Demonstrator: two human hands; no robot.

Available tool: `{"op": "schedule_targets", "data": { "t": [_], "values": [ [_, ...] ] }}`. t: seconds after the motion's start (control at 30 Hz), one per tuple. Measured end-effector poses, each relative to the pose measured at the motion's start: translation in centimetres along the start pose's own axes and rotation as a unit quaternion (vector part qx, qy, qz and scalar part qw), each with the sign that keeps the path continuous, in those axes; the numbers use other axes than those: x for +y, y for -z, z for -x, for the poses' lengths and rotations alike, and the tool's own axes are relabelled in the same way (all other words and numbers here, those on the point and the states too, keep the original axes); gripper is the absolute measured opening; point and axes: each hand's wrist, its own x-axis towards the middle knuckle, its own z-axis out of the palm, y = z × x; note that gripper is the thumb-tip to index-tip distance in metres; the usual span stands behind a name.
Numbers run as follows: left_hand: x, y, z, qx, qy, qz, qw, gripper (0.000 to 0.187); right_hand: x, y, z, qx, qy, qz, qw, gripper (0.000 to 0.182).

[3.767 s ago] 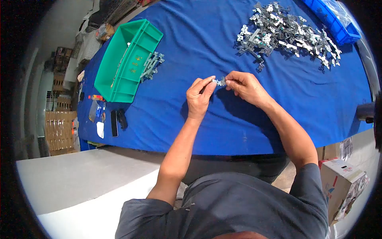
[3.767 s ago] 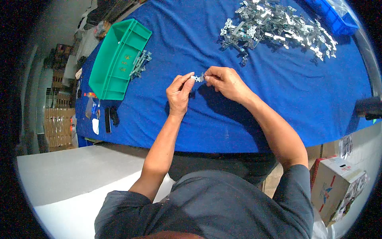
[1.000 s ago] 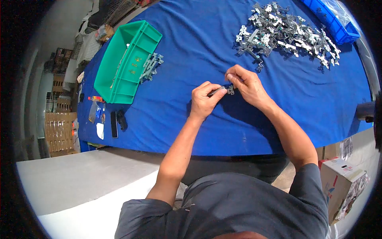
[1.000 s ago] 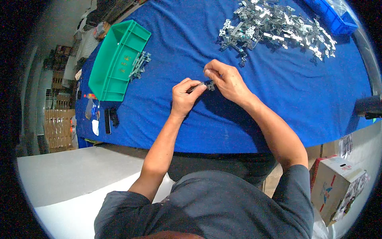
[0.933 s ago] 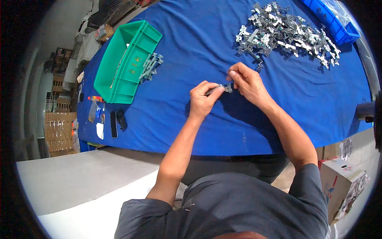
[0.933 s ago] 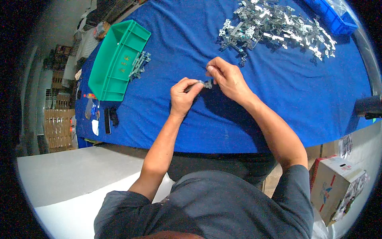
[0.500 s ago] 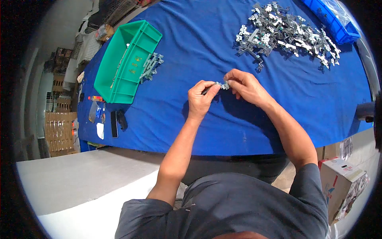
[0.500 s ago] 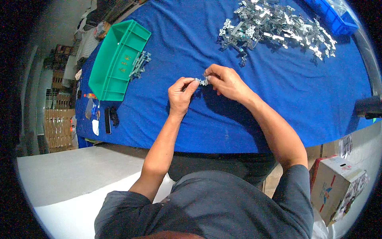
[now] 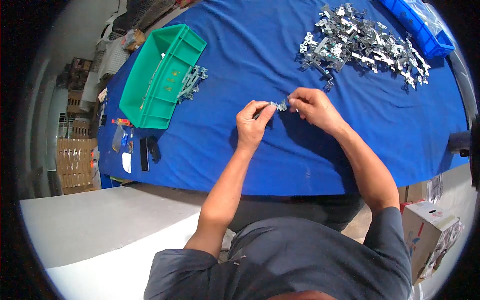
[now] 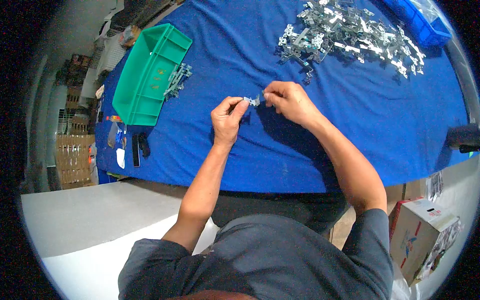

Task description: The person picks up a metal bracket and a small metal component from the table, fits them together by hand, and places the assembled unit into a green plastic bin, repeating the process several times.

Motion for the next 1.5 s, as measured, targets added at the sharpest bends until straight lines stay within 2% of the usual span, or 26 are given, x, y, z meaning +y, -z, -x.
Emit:
{"op": "schedule_targets", "data": {
  "t": [0.23,0.33,0.43,0.53,0.63,0.77,0.87,0.9,1.03,1.2,1.33,1.43,1.5],
  "values": [
    [-0.2,0.0,0.1,-0.003,0.022,0.009,1.0,0.013,0.0,-0.6,0.3,-0.024,0.014,0.008,1.0,0.019],
    [0.3,0.0,0.0,-0.014,0.024,-0.009,1.0,0.014,0.2,-0.4,0.2,-0.023,-0.011,0.01,1.0,0.02],
    [0.7,-0.1,0.1,-0.028,0.026,-0.029,0.999,0.015,-0.1,-0.7,0.3,-0.001,0.022,-0.106,0.994,0.021],
    [0.9,0.0,0.0,-0.047,0.018,-0.053,0.997,0.016,0.0,-0.6,0.3,-0.034,0.006,-0.071,0.997,0.019],
    [1.1,-0.1,-0.1,-0.067,-0.013,-0.09,0.994,0.015,0.4,-0.4,0.0,-0.023,0.075,-0.006,0.997,0.017],
    [1.3,-0.2,-0.1,-0.056,-0.02,-0.085,0.995,0.015,0.0,-0.7,0.0,0.082,0.1,-0.103,0.986,0.017],
    [0.8,-0.2,0.1,0.005,0.017,-0.005,1.0,0.014,-0.4,0.3,0.1,-0.004,-0.032,-0.047,0.998,0.017],
    [0.9,-0.1,0.2,0.004,0.038,0.022,0.999,0.014,-0.4,0.2,0.2,-0.033,-0.024,-0.032,0.999,0.017],
    [0.1,0.0,0.1,-0.01,0.015,0.011,1.0,0.014,-0.8,-0.2,0.5,-0.047,-0.024,-0.038,0.998,0.016],
    [0.6,0.1,0.1,-0.026,0.048,-0.011,0.998,0.015,0.1,-0.7,0.3,-0.023,0.005,-0.065,0.998,0.016],
    [0.9,-0.1,0.0,-0.039,0.014,-0.044,0.998,0.015,-0.1,-0.5,0.2,-0.033,0.024,-0.091,0.995,0.017],
    [1.3,-0.2,-0.2,-0.061,-0.017,-0.071,0.995,0.015,0.0,-0.3,0.2,-0.035,0.033,0.012,0.999,0.02],
    [1.5,-0.3,-0.2,-0.074,-0.019,-0.093,0.993,0.015,-0.6,-0.6,0.5,0.028,0.077,-0.019,0.996,0.02]
  ]
}}
